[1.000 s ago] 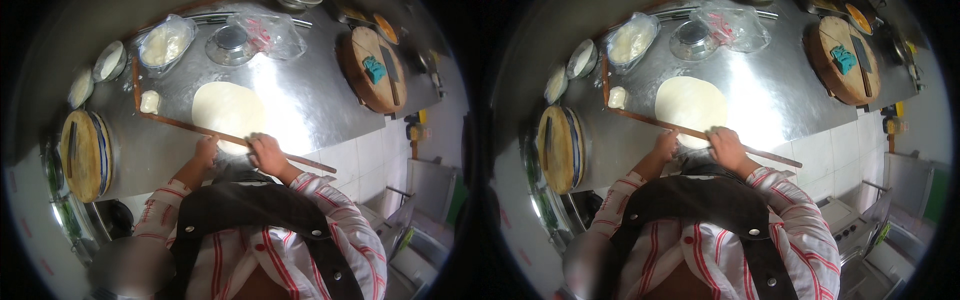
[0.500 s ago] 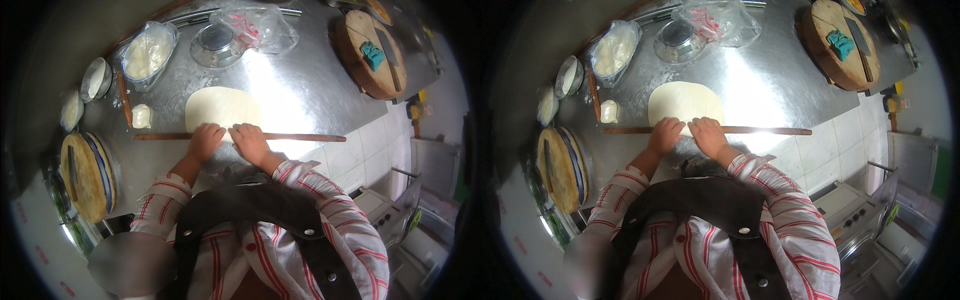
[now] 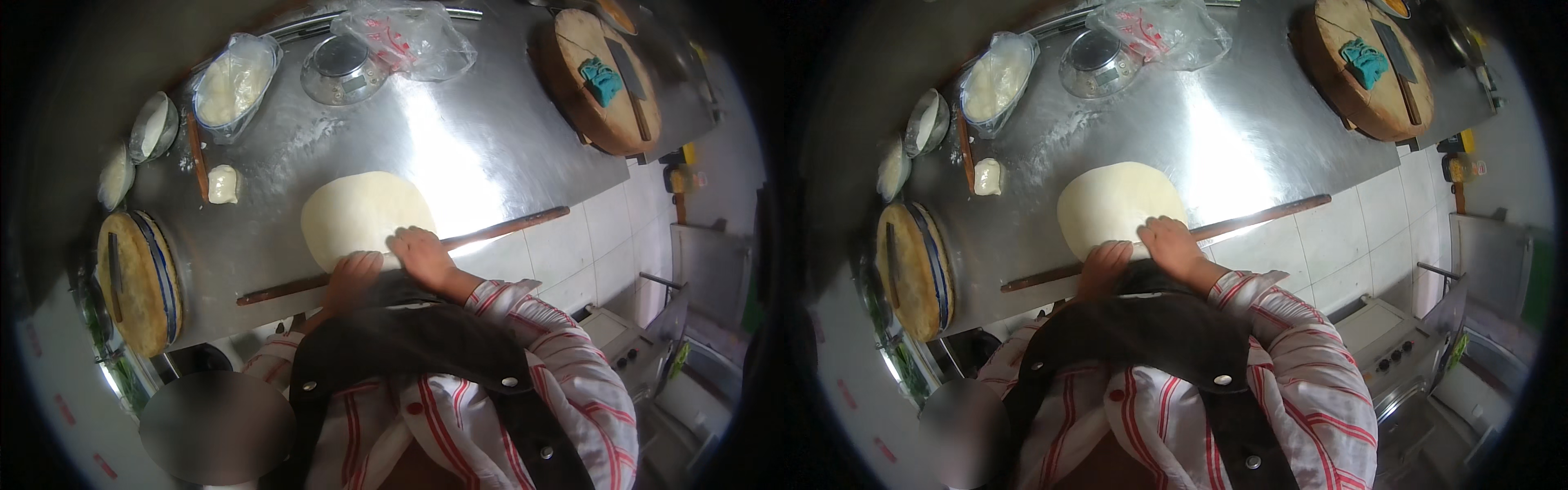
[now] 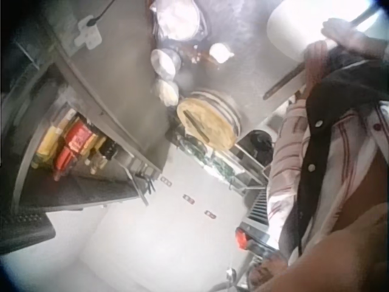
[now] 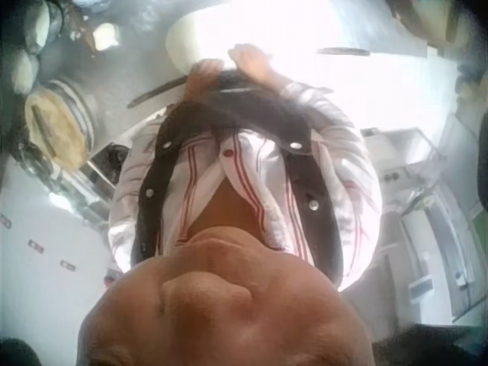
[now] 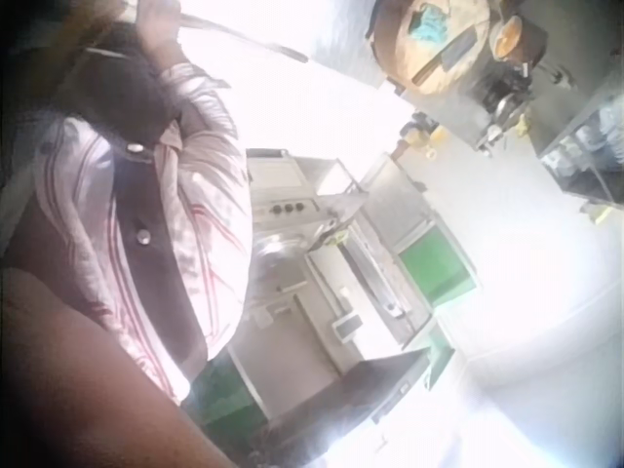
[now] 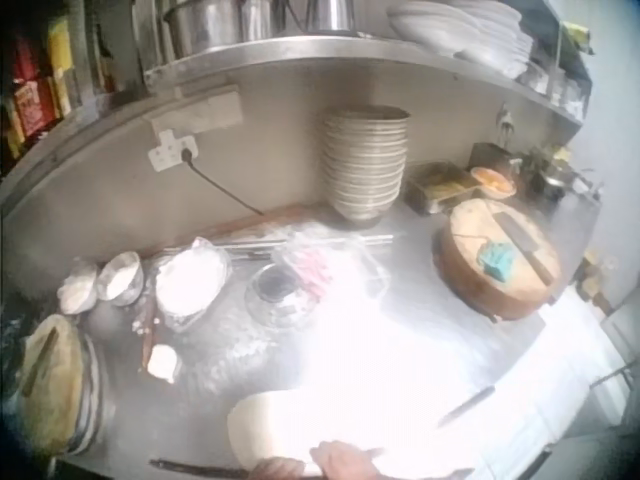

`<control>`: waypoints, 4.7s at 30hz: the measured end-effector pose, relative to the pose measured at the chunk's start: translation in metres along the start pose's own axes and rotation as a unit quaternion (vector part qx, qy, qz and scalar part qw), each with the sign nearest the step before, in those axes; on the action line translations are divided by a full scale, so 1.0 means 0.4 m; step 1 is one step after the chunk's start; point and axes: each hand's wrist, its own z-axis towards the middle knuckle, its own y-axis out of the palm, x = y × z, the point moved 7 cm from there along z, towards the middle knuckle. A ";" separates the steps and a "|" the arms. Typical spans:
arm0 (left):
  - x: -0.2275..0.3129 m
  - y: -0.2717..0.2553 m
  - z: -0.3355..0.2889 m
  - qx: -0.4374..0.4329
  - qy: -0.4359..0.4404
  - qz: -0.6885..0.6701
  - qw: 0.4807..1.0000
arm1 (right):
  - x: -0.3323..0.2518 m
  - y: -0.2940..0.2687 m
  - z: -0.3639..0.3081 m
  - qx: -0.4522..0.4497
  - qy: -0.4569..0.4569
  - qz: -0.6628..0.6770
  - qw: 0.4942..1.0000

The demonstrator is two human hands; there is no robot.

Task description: The person rolls a ball of dough into a large, thin, circular sheet using a long wooden rolling pin on a stainless steel countertop. They repeatedly flip and rotate the dough while rolling to achieve an even shape. Another person is visible in the background working at a separate station.

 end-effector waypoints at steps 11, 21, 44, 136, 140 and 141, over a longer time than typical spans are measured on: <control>-0.242 -0.082 0.228 0.025 -0.133 0.166 0.977 | 0.017 -0.025 0.159 -0.005 -0.049 -0.090 0.995; -0.399 -0.083 0.281 0.017 -0.197 0.156 0.968 | 0.055 -0.038 0.411 0.084 0.016 -0.114 0.990; -0.334 -0.042 -0.006 0.076 -0.283 0.071 0.954 | 0.157 -0.075 0.267 0.094 0.034 -0.088 0.991; -0.405 -0.176 0.093 0.138 -0.504 0.177 0.834 | 0.455 -0.384 0.568 0.249 -0.061 -0.119 0.959; -0.422 -0.172 0.108 0.120 -0.492 0.116 0.855 | 0.484 -0.338 0.582 0.068 -0.018 -0.124 0.990; -0.416 -0.148 0.106 0.099 -0.490 0.092 0.861 | 0.487 -0.333 0.537 0.104 -0.035 -0.129 0.986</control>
